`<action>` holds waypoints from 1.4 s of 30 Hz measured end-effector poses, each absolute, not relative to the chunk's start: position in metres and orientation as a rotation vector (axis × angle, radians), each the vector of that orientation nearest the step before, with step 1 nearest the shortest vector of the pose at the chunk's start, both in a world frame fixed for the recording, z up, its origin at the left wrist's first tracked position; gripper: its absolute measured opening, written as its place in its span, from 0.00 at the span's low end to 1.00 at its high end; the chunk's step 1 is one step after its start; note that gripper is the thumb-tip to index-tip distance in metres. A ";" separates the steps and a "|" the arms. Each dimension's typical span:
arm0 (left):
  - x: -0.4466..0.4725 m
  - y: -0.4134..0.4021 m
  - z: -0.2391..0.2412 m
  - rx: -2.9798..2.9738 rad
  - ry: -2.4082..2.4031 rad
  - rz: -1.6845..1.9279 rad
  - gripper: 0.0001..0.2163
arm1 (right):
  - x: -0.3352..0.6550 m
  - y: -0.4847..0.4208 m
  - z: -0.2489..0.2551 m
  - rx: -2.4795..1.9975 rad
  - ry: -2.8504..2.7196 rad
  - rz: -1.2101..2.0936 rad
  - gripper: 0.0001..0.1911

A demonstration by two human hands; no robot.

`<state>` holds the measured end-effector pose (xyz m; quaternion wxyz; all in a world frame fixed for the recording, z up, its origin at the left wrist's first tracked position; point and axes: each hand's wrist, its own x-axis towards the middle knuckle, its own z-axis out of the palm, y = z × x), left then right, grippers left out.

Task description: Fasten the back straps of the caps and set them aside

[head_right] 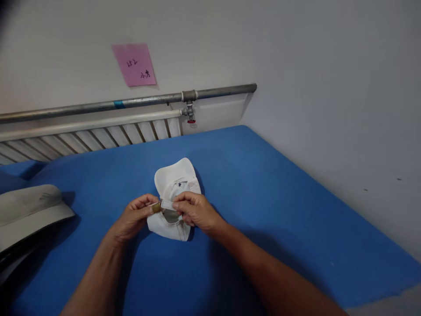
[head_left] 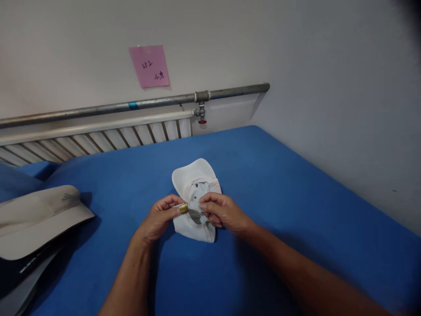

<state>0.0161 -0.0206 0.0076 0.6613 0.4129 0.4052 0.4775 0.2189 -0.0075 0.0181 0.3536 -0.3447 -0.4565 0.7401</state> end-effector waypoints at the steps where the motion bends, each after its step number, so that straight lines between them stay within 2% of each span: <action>1: 0.017 -0.020 0.007 0.918 0.914 1.084 0.12 | 0.219 -0.008 0.018 -0.888 -1.177 1.933 0.10; 34: 0.029 -0.021 0.002 0.835 0.865 1.017 0.11 | 0.222 0.002 0.009 -0.729 -0.949 2.360 0.12; 42: 0.028 -0.021 0.001 0.815 0.848 1.008 0.10 | 0.222 0.003 0.010 -0.758 -0.987 2.356 0.12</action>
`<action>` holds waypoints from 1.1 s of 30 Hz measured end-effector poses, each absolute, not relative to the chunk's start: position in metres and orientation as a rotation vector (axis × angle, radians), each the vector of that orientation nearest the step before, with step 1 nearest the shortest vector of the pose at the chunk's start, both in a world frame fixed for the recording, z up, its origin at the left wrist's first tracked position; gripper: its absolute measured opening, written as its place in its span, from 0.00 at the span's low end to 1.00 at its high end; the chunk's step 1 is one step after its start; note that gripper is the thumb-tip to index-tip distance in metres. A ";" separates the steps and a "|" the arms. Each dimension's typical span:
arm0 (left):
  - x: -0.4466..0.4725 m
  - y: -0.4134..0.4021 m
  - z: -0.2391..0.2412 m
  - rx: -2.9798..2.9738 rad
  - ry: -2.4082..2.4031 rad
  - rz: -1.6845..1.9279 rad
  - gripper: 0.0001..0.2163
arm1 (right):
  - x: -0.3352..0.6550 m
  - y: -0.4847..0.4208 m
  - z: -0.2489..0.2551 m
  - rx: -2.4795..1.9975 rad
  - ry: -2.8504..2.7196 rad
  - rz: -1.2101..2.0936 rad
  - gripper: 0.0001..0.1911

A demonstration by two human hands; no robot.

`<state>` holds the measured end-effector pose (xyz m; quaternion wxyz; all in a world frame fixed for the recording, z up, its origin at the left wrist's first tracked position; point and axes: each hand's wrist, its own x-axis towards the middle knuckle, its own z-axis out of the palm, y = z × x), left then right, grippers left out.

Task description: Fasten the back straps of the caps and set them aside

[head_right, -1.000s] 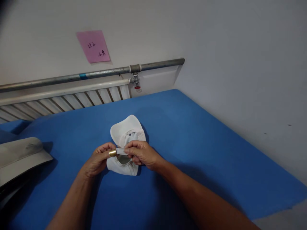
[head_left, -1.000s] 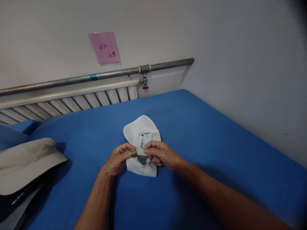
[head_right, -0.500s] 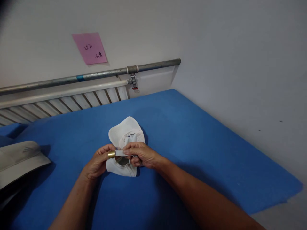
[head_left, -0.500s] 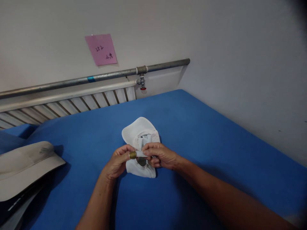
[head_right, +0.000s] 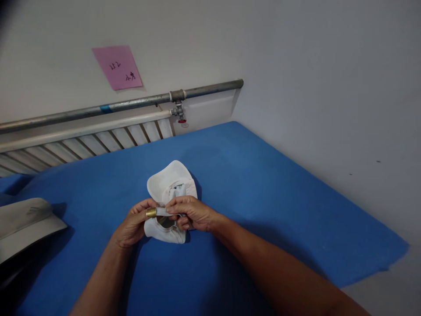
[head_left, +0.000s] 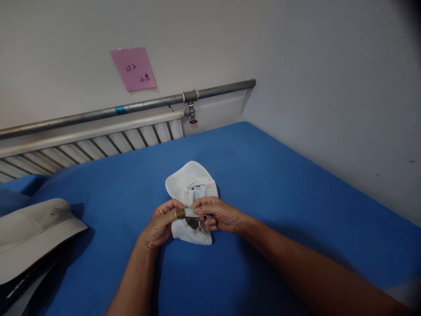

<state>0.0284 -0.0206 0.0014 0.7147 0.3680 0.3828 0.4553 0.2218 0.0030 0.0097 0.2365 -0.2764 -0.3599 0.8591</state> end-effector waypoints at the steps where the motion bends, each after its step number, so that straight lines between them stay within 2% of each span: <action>1: 0.028 -0.021 0.001 0.815 0.847 1.010 0.10 | 0.222 0.003 0.010 -0.756 -0.990 2.356 0.12; 18: 0.031 -0.023 0.006 0.816 0.844 1.060 0.12 | 0.217 -0.008 0.017 -0.879 -1.075 2.166 0.08; 27: 0.029 -0.024 0.007 0.836 0.818 1.012 0.10 | 0.212 -0.010 0.012 -0.879 -0.989 2.130 0.09; 33: 0.027 -0.024 0.007 0.904 0.792 1.008 0.12 | 0.210 -0.014 0.015 -0.893 -0.998 2.093 0.09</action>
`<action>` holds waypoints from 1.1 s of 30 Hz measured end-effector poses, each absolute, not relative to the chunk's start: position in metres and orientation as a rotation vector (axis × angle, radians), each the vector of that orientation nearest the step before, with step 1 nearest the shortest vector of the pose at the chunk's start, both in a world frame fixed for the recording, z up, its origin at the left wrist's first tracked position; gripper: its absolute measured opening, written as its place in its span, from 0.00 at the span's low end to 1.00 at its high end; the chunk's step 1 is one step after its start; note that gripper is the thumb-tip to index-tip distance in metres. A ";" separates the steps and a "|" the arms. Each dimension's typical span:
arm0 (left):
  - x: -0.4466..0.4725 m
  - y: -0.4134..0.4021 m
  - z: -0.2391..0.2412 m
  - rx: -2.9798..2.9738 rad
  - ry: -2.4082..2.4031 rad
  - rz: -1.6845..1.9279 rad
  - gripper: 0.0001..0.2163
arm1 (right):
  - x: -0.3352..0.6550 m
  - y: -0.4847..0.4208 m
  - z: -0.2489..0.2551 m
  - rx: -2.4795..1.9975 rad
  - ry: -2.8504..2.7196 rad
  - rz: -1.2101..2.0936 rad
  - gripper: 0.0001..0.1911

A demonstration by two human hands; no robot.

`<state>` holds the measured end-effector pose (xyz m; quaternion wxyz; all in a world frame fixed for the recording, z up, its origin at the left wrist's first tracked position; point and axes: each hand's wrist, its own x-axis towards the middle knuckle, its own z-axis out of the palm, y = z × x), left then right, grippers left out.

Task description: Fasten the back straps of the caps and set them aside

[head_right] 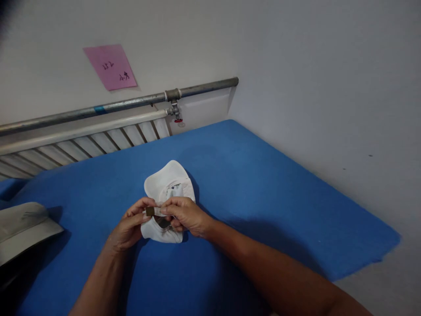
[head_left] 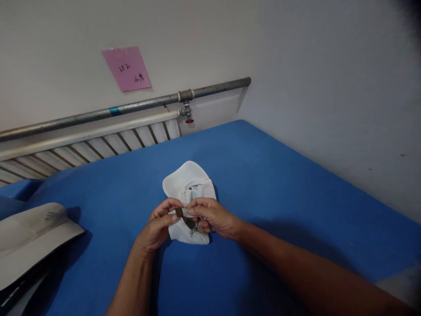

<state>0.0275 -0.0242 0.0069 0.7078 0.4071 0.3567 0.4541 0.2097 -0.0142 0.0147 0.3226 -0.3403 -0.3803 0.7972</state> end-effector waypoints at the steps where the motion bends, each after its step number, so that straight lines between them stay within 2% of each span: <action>1: 0.027 -0.024 0.007 0.911 0.802 1.017 0.11 | 0.210 -0.014 0.015 -0.900 -1.009 2.079 0.09; 17: 0.027 -0.027 0.007 0.868 0.717 0.935 0.10 | 0.214 -0.013 0.024 -0.913 -1.135 2.059 0.05; 24: 0.035 -0.027 0.012 0.847 0.851 0.999 0.12 | 0.211 -0.015 0.021 -0.825 -1.046 2.110 0.07; 33: 0.031 -0.030 0.014 0.907 0.753 0.999 0.10 | 0.216 -0.014 0.024 -0.837 -1.134 1.961 0.10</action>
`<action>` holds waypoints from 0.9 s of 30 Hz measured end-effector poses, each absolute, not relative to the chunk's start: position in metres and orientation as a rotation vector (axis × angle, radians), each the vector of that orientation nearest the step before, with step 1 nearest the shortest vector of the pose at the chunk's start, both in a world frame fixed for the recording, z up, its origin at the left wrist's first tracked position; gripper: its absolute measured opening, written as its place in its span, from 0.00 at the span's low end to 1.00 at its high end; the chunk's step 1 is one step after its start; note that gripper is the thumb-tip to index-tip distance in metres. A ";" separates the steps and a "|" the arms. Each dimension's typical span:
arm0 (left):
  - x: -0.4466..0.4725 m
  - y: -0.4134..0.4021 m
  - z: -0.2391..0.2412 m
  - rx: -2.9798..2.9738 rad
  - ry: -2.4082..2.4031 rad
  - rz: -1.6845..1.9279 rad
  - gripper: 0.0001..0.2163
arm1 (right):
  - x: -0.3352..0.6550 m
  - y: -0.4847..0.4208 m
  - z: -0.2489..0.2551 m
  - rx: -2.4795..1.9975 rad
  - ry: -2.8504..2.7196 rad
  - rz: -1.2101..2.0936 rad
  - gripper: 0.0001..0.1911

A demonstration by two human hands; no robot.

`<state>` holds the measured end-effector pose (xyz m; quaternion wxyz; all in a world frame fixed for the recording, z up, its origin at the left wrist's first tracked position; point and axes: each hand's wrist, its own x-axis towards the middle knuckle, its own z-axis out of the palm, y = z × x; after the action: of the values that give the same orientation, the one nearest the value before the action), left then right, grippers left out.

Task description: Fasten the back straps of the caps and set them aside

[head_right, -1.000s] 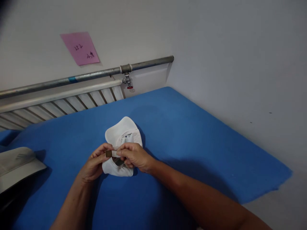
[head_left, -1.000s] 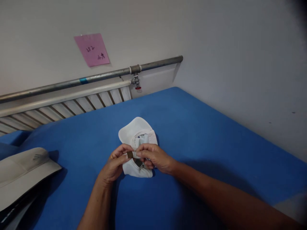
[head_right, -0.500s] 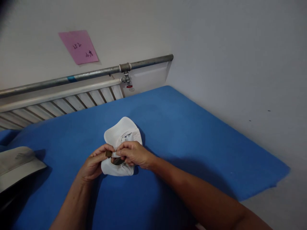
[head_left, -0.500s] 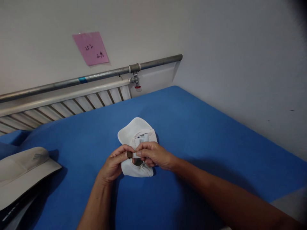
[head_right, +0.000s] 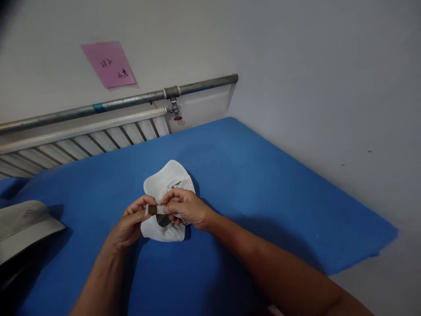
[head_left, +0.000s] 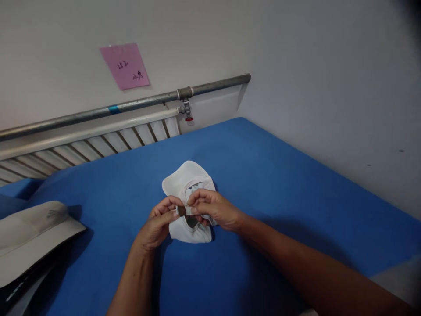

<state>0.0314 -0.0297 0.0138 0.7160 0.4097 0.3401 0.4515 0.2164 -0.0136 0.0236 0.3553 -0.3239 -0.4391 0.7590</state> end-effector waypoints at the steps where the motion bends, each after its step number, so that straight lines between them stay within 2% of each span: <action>1: 0.032 -0.030 0.014 0.920 0.751 0.994 0.10 | 0.217 -0.014 0.024 -0.820 -1.148 1.966 0.11; 19: 0.028 -0.034 0.018 1.103 0.806 0.975 0.11 | 0.229 -0.018 0.044 -0.769 -1.448 1.884 0.08; 27: 0.027 -0.034 0.016 1.103 0.810 1.004 0.12 | 0.235 -0.016 0.045 -0.820 -1.537 1.859 0.11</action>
<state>0.0273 -0.0342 0.0162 0.6611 0.4876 0.3580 0.4439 0.2349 -0.0162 0.0451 0.2926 -0.3076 -0.5769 0.6978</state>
